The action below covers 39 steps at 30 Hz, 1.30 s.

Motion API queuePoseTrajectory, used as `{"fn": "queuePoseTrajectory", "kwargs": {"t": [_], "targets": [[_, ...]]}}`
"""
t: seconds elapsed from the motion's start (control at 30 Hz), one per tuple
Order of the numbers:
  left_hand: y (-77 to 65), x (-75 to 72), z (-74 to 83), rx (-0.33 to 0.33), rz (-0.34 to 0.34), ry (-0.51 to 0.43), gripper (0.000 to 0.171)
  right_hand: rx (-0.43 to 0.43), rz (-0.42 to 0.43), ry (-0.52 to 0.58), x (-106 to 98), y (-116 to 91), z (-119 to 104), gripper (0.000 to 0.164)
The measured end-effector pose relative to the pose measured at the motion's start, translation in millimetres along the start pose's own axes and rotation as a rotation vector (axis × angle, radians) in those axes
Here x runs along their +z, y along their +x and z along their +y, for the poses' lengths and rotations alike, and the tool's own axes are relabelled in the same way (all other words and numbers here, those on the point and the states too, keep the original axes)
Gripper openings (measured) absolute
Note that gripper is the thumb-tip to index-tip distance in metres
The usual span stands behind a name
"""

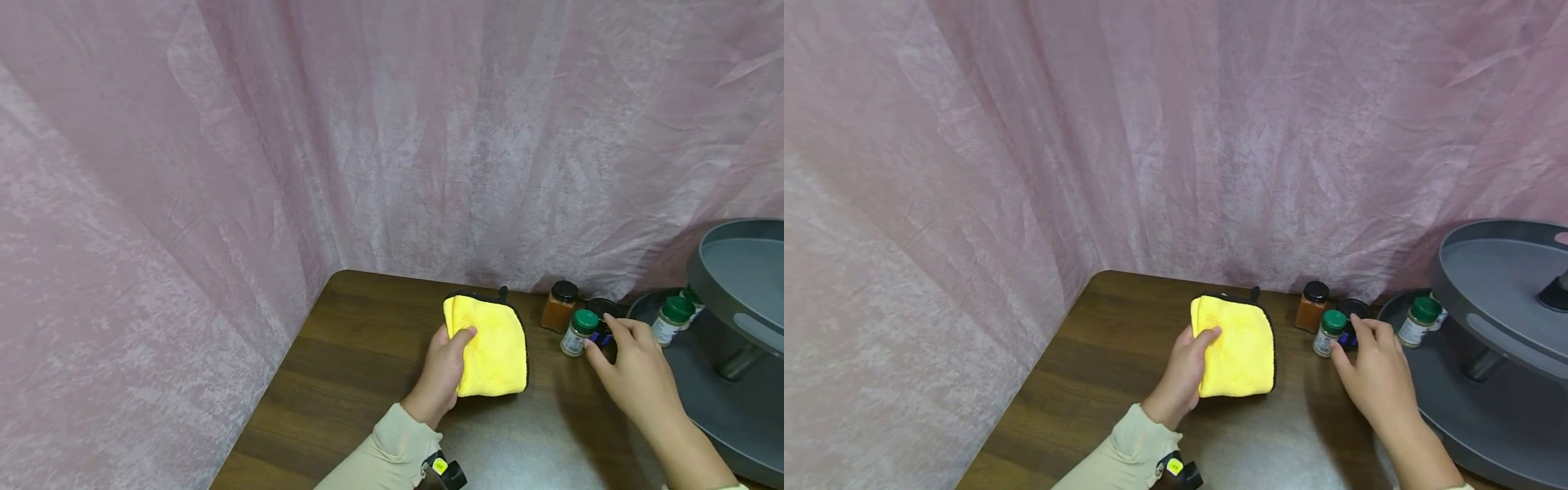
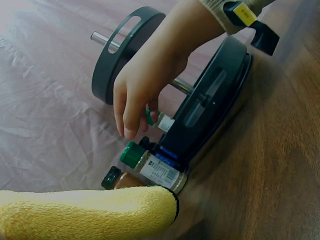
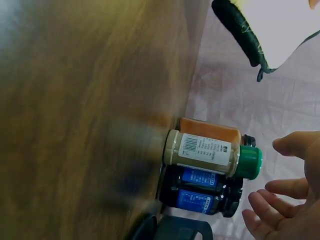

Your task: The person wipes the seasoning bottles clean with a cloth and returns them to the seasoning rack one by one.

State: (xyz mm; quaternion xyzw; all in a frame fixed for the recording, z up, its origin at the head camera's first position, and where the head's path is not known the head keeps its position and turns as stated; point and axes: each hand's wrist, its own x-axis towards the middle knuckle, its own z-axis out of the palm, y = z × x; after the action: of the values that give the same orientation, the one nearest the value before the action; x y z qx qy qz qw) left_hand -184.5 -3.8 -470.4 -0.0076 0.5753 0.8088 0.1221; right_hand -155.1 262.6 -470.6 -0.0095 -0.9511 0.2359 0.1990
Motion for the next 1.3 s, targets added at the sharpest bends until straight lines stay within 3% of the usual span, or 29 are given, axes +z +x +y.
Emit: {"fn": "queuePoseTrajectory", "kwargs": {"t": [0.27, 0.83, 1.1, 1.3], "targets": [[-0.3, 1.0, 0.8, 0.003, -0.029, -0.004, 0.03, 0.047, -0.019, -0.015, 8, 13, 5, 0.065], [1.5, 1.4, -1.8, -0.016, -0.02, -0.004, 0.031, 0.087, 0.087, 0.026, 30, 19, 4, 0.051], [3.1, -0.2, -1.5, -0.012, -0.007, 0.004, 0.03, 0.119, 0.008, 0.056, 33, 16, -3, 0.053], [2.8, -2.3, -1.9, -0.017, 0.008, 0.006, 0.031, 0.147, 0.001, 0.116, 33, 12, -13, 0.055]]}}
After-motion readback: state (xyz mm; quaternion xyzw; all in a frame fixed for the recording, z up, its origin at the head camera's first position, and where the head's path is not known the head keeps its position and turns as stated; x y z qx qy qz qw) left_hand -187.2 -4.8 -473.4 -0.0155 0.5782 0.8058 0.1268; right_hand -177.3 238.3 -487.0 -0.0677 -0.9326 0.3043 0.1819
